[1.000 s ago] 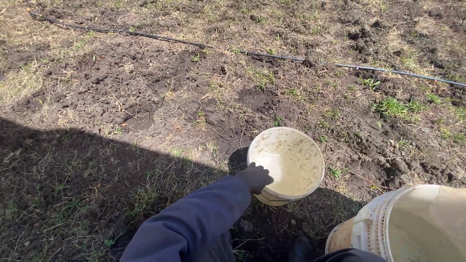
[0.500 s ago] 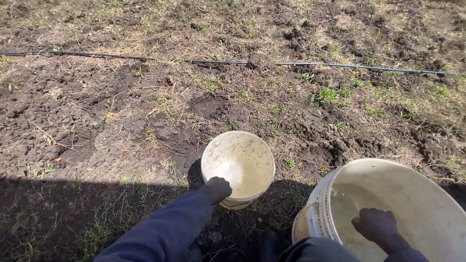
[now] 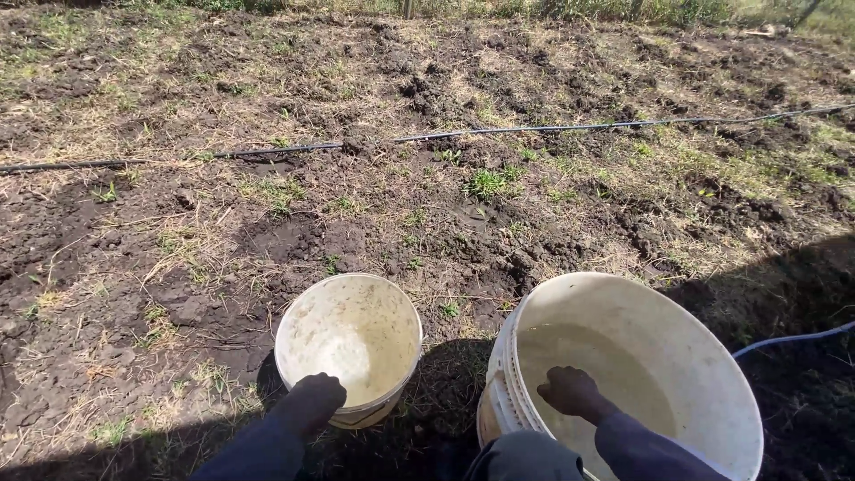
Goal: The person sits on the ground in a field and uses a small plastic cup to scoop a cloudy liquid from a large white bucket. They repeatedly pour the liquid into a smaller white bucket placed beside them.
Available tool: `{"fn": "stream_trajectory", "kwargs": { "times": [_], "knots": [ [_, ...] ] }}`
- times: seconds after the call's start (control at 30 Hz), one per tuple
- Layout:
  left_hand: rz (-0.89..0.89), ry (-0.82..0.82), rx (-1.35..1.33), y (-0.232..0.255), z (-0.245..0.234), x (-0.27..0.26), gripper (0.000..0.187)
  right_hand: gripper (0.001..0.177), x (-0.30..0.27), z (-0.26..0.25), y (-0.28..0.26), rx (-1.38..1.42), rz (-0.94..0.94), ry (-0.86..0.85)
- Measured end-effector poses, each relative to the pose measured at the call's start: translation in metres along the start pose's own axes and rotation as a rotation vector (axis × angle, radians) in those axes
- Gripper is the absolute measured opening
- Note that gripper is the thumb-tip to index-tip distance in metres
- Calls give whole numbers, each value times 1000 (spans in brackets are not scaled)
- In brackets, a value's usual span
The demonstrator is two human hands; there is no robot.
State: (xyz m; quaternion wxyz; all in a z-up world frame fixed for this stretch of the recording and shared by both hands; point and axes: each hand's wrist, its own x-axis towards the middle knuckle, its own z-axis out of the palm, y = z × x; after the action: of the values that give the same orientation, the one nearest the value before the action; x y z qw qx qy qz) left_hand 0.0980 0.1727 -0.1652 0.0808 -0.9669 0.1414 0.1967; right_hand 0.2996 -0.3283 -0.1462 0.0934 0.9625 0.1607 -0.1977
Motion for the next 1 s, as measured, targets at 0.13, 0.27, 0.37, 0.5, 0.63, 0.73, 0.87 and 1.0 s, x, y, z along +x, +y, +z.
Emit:
{"fn": "stream_trajectory", "kwargs": {
  "times": [0.13,0.27,0.37,0.5,0.63,0.73,0.87,1.0],
  "knots": [
    [49,-32,26,5,-2,4,27,34,-17,-33,9,537,112,-181],
    [81,-27,24,10,-3,-3,29,16,-64,-81,9,988,216,-289],
    [65,-150,-19,5,5,10,18,24,-68,-76,30,1222,214,-214],
    [-15,-227,27,0,18,16,24,7,-94,-77,60,1182,-54,-82],
    [32,-9,-193,-24,24,-3,30,33,-134,-132,53,1419,140,93],
    [-99,-107,-463,-16,-27,-30,32,31,-158,-167,50,1461,100,196],
    [-106,70,-1043,-8,-71,-37,38,37,-179,-212,42,1468,-7,323],
    [-25,195,-1754,-5,-107,-55,59,46,-171,-230,37,1404,-118,299]
  ]
}}
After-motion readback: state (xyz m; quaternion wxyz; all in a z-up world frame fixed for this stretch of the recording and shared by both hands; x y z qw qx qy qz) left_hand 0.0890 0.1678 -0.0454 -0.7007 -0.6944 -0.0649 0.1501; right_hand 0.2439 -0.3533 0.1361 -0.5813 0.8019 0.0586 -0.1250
